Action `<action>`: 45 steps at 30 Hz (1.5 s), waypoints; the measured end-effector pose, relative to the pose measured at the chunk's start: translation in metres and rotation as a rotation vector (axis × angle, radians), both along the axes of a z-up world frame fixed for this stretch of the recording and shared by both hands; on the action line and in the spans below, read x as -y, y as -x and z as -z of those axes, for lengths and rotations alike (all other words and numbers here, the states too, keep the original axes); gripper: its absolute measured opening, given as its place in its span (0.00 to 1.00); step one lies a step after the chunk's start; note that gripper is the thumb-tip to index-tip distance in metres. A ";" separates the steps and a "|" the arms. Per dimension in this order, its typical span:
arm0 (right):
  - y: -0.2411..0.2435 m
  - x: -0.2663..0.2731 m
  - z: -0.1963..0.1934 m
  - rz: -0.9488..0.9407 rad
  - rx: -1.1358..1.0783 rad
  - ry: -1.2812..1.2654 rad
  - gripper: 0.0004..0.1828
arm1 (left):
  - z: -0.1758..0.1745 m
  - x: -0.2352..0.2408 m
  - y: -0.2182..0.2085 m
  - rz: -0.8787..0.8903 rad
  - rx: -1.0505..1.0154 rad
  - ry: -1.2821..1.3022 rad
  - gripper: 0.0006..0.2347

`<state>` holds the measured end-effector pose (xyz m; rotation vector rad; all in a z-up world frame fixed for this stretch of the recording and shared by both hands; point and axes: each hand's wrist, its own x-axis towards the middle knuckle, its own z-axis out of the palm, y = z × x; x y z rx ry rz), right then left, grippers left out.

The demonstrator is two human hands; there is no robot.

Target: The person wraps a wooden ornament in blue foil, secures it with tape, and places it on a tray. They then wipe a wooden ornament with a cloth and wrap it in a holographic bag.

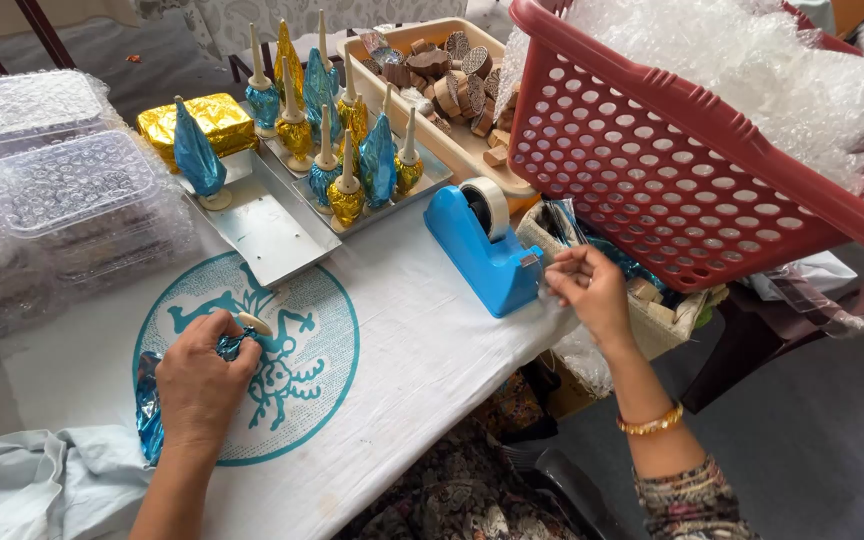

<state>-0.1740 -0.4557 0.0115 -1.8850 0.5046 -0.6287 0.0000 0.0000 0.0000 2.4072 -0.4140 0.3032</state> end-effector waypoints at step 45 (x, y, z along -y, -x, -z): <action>-0.003 -0.038 -0.012 0.062 0.237 1.166 0.04 | 0.000 0.000 -0.001 0.028 0.014 0.046 0.04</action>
